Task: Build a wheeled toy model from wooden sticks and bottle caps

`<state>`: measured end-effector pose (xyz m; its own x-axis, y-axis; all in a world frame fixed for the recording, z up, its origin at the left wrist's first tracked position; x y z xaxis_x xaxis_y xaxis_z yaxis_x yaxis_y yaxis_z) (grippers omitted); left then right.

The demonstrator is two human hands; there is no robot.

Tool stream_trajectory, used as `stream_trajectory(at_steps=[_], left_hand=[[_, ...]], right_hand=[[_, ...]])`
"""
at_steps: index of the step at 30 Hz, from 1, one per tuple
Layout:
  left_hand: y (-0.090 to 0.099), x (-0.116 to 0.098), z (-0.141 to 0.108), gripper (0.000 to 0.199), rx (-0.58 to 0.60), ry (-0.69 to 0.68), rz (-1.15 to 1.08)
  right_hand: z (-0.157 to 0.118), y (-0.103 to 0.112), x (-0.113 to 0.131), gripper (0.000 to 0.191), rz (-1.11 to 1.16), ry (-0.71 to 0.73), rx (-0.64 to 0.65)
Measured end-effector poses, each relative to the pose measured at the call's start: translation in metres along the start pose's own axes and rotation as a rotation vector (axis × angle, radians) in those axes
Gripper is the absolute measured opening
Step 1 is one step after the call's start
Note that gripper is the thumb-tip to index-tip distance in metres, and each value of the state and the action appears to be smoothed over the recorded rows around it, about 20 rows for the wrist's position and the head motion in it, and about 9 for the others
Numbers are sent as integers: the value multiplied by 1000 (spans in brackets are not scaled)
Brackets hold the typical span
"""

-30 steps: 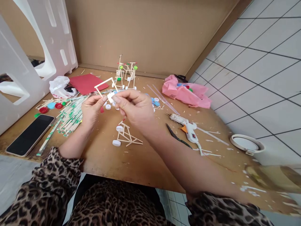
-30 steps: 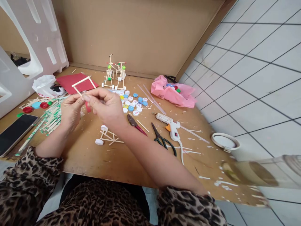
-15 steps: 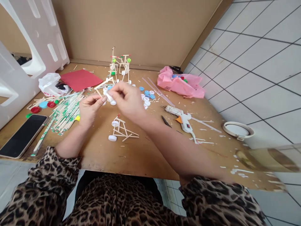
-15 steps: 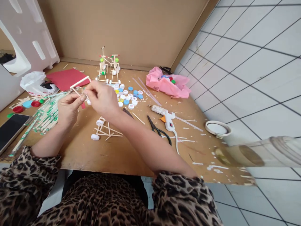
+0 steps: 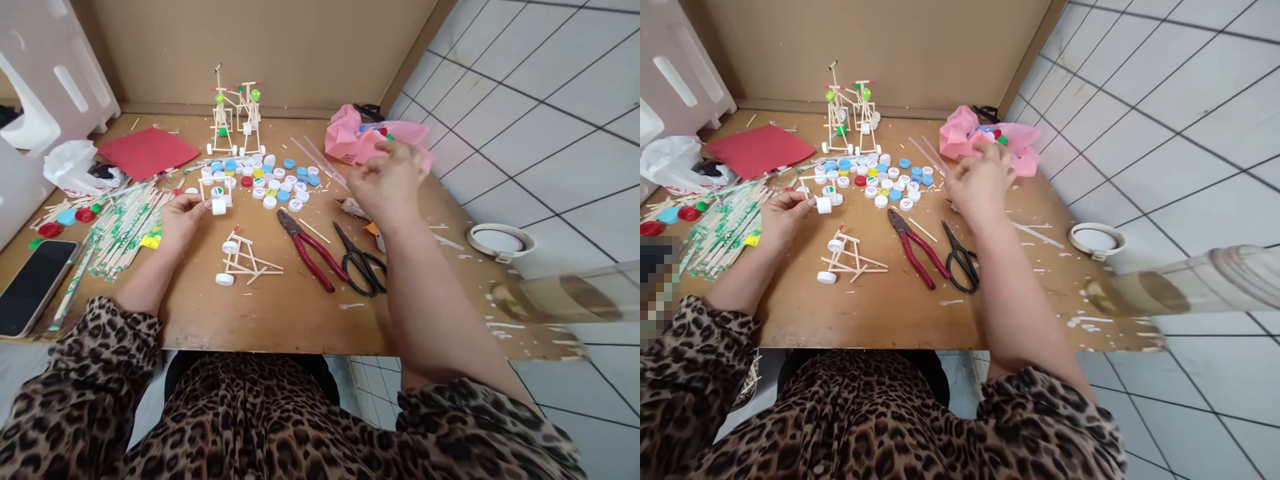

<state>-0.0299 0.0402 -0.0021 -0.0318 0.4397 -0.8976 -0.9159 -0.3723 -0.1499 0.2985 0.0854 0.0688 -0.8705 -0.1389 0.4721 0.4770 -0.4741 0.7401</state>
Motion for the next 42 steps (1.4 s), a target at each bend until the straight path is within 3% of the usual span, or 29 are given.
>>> stream_trajectory(at_steps=[3, 7, 10, 11, 15, 18, 22, 28, 30, 33, 38, 42], left_hand=[[-6, 7, 0, 28, 29, 50, 16], [-12, 13, 0, 25, 58, 109, 31], [-16, 16, 1, 22, 69, 148, 23], [-18, 16, 1, 21, 75, 155, 23], [-23, 18, 1, 20, 88, 168, 52], [-24, 20, 0, 17, 90, 168, 91], [-24, 23, -1, 14, 111, 135, 106], [-24, 23, -1, 16, 146, 136, 123], [-23, 22, 0, 16, 151, 146, 121], [-21, 21, 0, 16, 168, 142, 106], [-20, 17, -1, 22, 186, 131, 66], [-23, 17, -3, 28, 168, 136, 37]], right_hand=[[-21, -11, 2, 26, -33, -37, 78], [-47, -18, 28, 20, 123, -31, 265], [-59, -17, 41, 15, 226, -41, 330], [-63, -16, 43, 11, 266, -26, 384], [-79, -14, 50, 41, 425, 54, 758], [-92, -14, 57, 30, 440, 157, 897], [-111, -20, 72, 22, 330, 284, 878], [-135, -42, 87, 15, 117, 328, 744], [-137, -47, 88, 7, 135, 295, 737], [-132, -48, 86, 12, 293, 164, 755], [-108, -38, 76, 13, 687, -240, 719], [-94, -37, 75, 32, 954, -510, 746]])
Point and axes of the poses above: each hand's wrist, its own z-axis towards the middle knuckle, its own y-axis out of the back of the hand, x = y × z, the point moved 2 cm from there along z, towards the middle knuckle, and after that the axes turned 14 degrees about -y, right-handed, at the moved point
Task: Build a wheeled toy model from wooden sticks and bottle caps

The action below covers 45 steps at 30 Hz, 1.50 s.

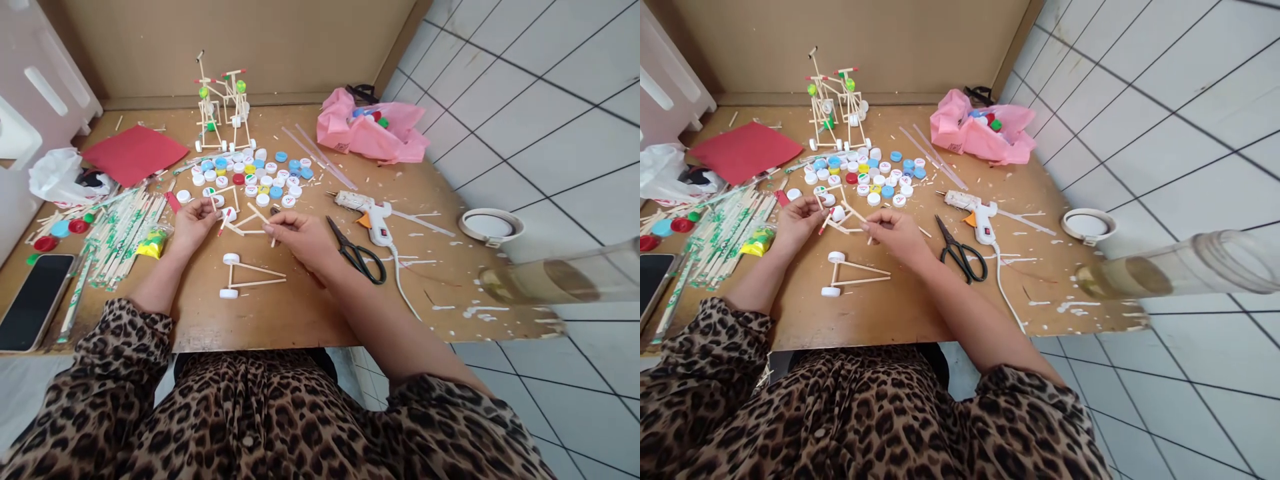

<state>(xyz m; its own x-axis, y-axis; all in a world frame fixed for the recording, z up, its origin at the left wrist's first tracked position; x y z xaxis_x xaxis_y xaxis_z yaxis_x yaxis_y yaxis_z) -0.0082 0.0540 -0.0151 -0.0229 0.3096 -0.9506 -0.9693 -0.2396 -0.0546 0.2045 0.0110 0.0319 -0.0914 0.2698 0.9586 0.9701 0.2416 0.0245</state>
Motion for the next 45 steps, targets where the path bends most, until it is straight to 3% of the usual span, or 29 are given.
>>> stream_trajectory(at_steps=[7, 14, 23, 35, 45], left_hand=[[2, 4, -5, 22, 34, -83, 52], [2, 1, -7, 31, 55, -143, 37], [-1, -2, -11, 36, 74, -228, 77], [-3, -6, -13, 41, 14, -295, 147], [-2, -8, -13, 31, -16, -384, 270]], right_hand=[[25, -14, 11, 41, 384, -39, 45], [51, -19, -6, 38, 566, -49, 72], [51, -23, -12, 40, 582, -10, 159], [43, -34, -17, 42, 574, -1, 214], [34, -40, -19, 45, 537, -29, 150]])
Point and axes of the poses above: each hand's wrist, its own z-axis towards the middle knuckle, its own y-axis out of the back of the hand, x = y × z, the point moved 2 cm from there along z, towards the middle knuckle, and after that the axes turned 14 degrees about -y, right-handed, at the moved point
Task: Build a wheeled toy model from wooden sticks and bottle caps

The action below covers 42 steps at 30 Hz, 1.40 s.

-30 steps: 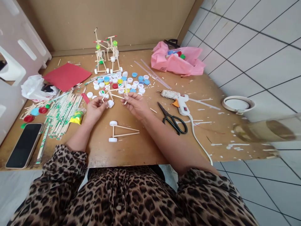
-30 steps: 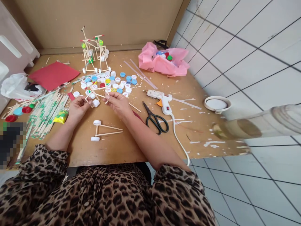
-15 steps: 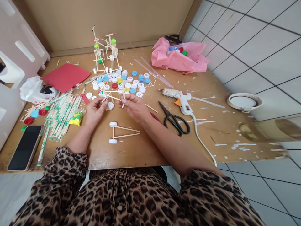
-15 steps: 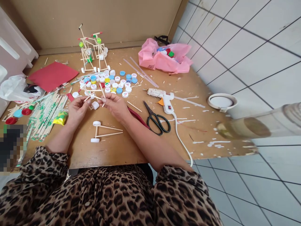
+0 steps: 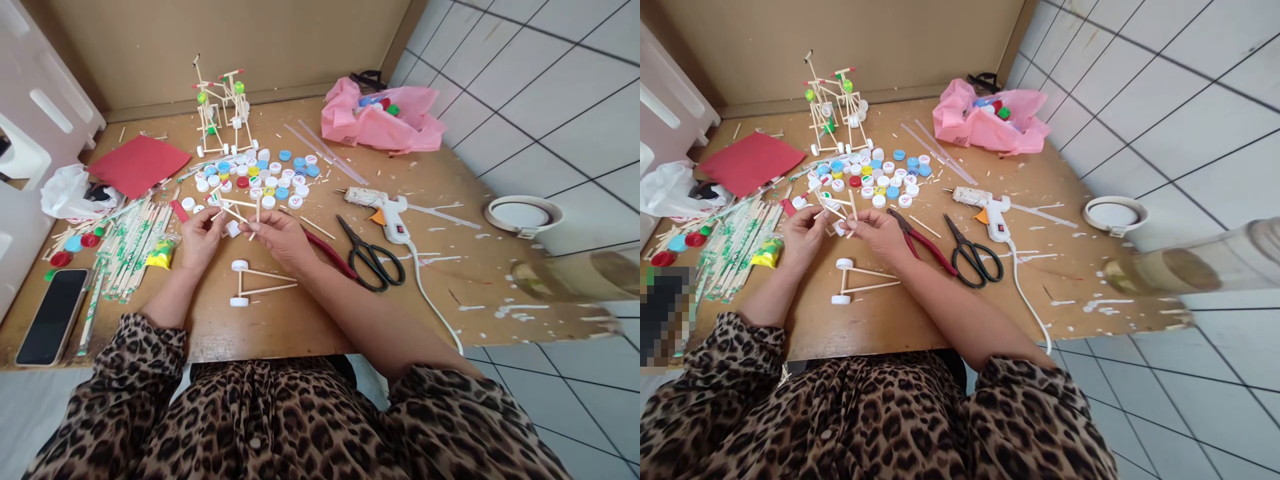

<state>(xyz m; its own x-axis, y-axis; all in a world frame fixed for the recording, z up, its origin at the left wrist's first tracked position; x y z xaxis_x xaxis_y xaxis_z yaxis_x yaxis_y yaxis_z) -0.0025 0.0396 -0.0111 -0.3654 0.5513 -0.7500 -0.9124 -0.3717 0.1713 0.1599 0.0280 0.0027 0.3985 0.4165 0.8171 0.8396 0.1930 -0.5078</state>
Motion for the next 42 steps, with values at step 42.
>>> stream_trajectory(at_steps=[42], left_hand=[[8, 5, 5, 19, 56, 177, -104]], right_hand=[[-1, 17, 22, 37, -429, 250, -151]])
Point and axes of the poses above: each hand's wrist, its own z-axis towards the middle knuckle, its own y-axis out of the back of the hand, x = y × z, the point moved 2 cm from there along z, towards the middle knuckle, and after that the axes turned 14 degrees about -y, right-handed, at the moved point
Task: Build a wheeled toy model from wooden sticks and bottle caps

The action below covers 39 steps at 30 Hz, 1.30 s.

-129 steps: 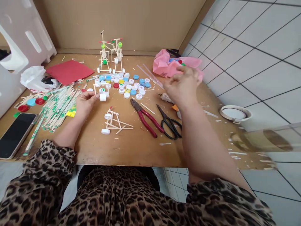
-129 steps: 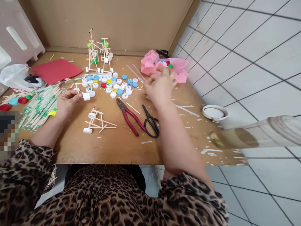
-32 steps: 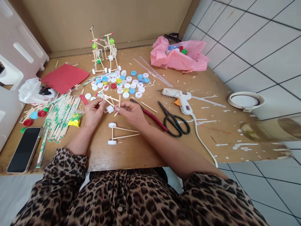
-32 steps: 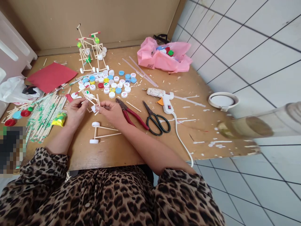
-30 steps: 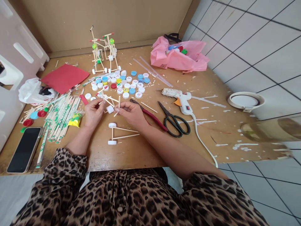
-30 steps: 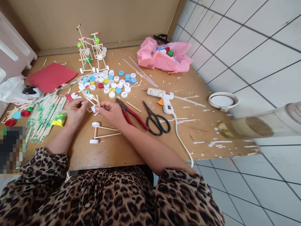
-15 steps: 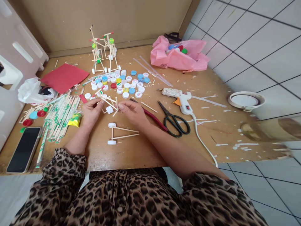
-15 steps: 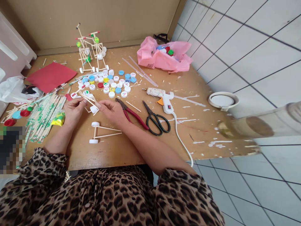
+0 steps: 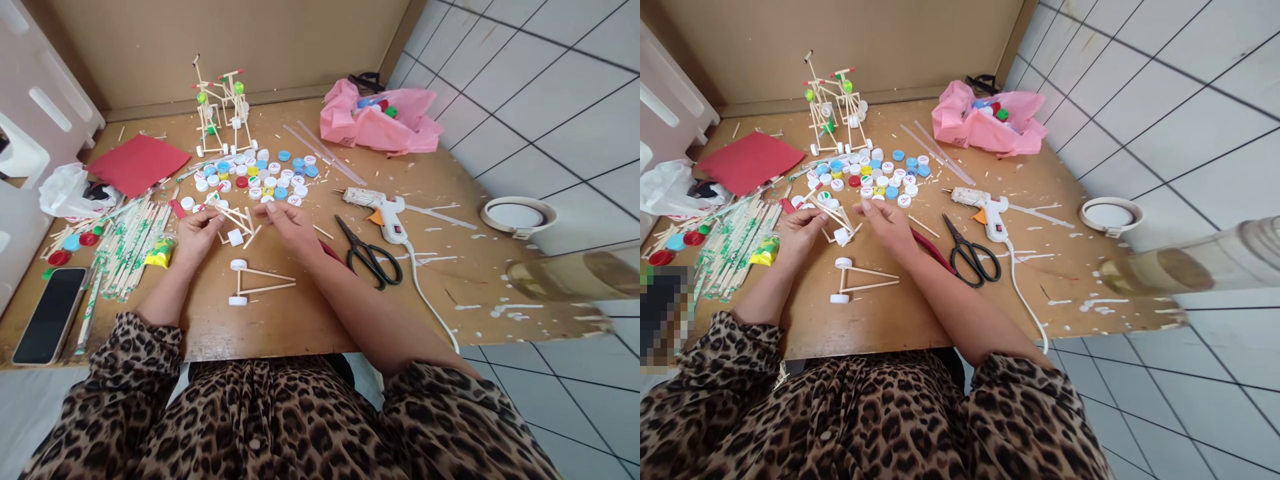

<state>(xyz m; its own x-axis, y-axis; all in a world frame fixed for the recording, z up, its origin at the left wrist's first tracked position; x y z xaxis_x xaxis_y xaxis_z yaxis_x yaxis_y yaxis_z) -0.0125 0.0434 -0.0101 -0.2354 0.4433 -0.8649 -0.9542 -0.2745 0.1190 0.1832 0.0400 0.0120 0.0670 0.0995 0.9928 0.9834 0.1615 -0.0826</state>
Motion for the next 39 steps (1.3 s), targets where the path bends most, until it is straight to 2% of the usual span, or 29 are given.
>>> stream_trajectory(at_steps=[4, 9, 15, 23, 27, 32, 36, 39], left_hand=[[-1, 0, -1, 22, 20, 5, -21], [-2, -1, -2, 24, 35, -16, -24], [-2, -3, -2, 20, 71, -39, -55], [-3, -7, -1, 18, 140, -96, -18], [-1, -6, -1, 15, 185, -117, -11], [-1, -4, -1, 13, 180, -126, -24], [-2, -1, -1, 13, 161, -77, -16], [-2, -1, -1, 14, 157, -38, -51]], right_hand=[[15, 3, 6, 14, -68, 19, -45], [30, -5, 25, 4, -238, 72, 73], [43, -22, 35, 9, -286, 107, 297], [52, -30, 19, 8, -233, 57, 420], [53, -25, 19, 11, -220, 76, 451], [47, -27, 23, 16, -237, 8, 535], [44, -34, 21, 12, -225, -5, 493], [47, -36, 17, 18, -157, -39, 432]])
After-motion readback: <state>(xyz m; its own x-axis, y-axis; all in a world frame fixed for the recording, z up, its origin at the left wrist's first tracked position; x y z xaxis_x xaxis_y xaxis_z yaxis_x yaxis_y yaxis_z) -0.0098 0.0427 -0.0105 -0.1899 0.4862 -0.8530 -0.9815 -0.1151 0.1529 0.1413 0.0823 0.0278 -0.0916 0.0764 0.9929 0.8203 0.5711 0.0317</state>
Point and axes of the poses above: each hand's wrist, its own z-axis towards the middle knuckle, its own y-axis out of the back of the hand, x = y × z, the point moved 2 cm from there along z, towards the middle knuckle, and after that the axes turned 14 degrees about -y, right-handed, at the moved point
